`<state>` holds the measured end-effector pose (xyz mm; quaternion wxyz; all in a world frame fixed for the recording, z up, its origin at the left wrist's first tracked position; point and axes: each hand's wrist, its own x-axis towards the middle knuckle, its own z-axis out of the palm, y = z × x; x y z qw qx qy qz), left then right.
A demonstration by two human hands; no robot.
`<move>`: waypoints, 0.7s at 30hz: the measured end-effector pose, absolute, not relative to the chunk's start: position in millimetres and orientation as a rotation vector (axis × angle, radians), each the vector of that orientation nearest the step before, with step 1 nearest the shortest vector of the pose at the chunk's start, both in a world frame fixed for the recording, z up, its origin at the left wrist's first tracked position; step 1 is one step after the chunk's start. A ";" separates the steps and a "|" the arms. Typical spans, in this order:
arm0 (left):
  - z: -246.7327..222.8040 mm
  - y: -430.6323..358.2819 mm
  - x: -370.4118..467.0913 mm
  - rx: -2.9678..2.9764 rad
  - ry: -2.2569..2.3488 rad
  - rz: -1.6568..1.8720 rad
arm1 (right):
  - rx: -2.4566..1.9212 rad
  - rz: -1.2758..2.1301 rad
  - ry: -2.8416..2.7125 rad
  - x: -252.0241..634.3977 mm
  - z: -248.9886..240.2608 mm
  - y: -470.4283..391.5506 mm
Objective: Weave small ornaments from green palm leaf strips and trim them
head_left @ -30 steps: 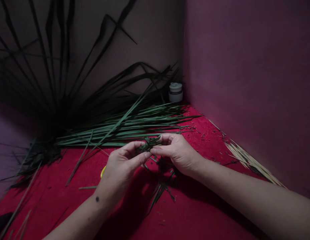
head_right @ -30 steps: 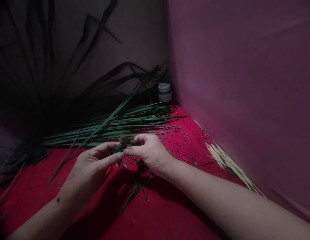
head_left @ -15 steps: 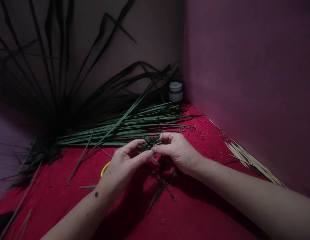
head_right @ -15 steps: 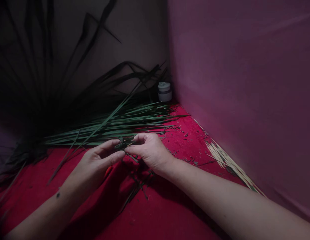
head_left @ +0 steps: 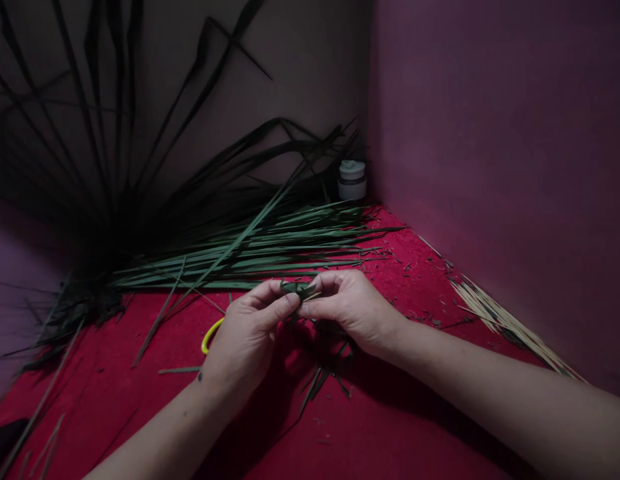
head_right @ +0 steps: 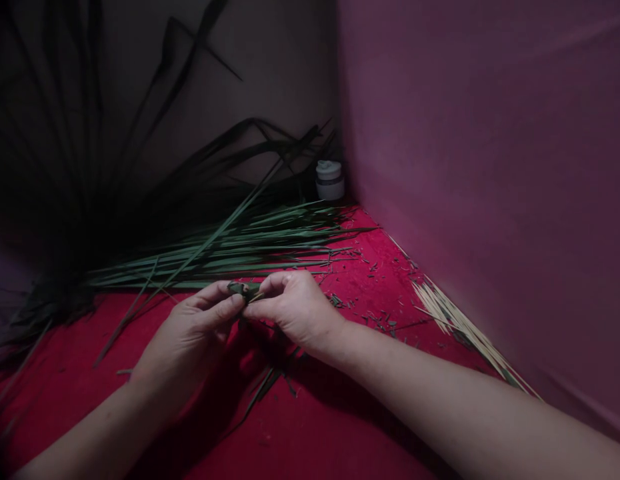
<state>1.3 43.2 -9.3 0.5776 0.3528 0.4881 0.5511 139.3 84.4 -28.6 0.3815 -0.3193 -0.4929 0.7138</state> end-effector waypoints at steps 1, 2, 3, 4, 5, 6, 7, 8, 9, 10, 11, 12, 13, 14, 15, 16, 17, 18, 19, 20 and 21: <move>-9.4 42.7 1.7 0.828 1.147 1.291 | -0.821 1.824 -1.263 139.3 -28.7 84.0; -9.5 42.3 2.0 0.829 1.148 1.288 | -0.827 1.828 -1.267 139.2 -28.8 83.5; -9.6 42.1 2.2 0.826 1.146 1.287 | -0.834 1.829 -1.266 139.1 -28.8 83.0; -9.7 42.1 2.1 0.823 1.144 1.286 | -0.841 1.830 -1.262 138.9 -28.8 82.5; -10.0 42.5 1.8 0.819 1.143 1.284 | -0.847 1.832 -1.260 138.8 -28.6 82.0; -10.3 43.2 1.3 0.819 1.139 1.279 | -0.852 1.832 -1.258 138.7 -28.3 81.7; -10.8 44.2 0.4 0.819 1.133 1.274 | -0.854 1.829 -1.256 138.7 -28.0 81.5; -11.5 45.5 -0.9 0.821 1.120 1.263 | -0.854 1.827 -1.252 138.7 -27.7 81.6; -12.3 46.9 -2.3 0.823 1.101 1.249 | -0.850 1.826 -1.246 138.9 -27.4 81.9; -13.2 48.2 -4.0 0.822 1.078 1.235 | -0.844 1.826 -1.237 139.2 -27.3 82.5; -14.1 49.5 -5.8 0.817 1.058 1.222 | -0.834 1.830 -1.223 139.6 -27.3 83.2; -15.0 50.5 -7.5 0.807 1.046 1.214 | -0.821 1.839 -1.211 140.1 -27.5 84.1; -15.7 51.4 -9.1 0.797 1.045 1.209 | -0.810 1.849 -1.200 140.6 -27.9 85.1; -16.3 52.0 -10.4 0.789 1.054 1.208 | -0.801 1.856 -1.193 141.1 -28.5 86.2; -16.7 52.6 -11.4 0.784 1.070 1.209 | -0.793 1.862 -1.189 141.6 -29.2 87.3; -16.9 53.1 -12.1 0.785 1.086 1.206 | -0.787 1.869 -1.191 141.9 -29.9 88.4; -17.0 53.7 -12.6 0.791 1.102 1.201 | -0.778 1.880 -1.195 142.2 -30.5 89.5; -17.1 54.4 -12.8 0.799 1.111 1.195 | -0.763 1.896 -1.194 142.3 -31.1 90.5; -17.2 55.2 -13.0 0.804 1.112 1.188 | -0.734 1.922 -1.184 142.5 -31.5 91.7; -17.3 56.0 -13.2 0.806 1.106 1.183 | -0.688 1.956 -1.164 142.8 -31.7 92.9; -17.4 56.8 -13.4 0.805 1.096 1.179 | -0.631 1.999 -1.131 143.1 -31.7 94.4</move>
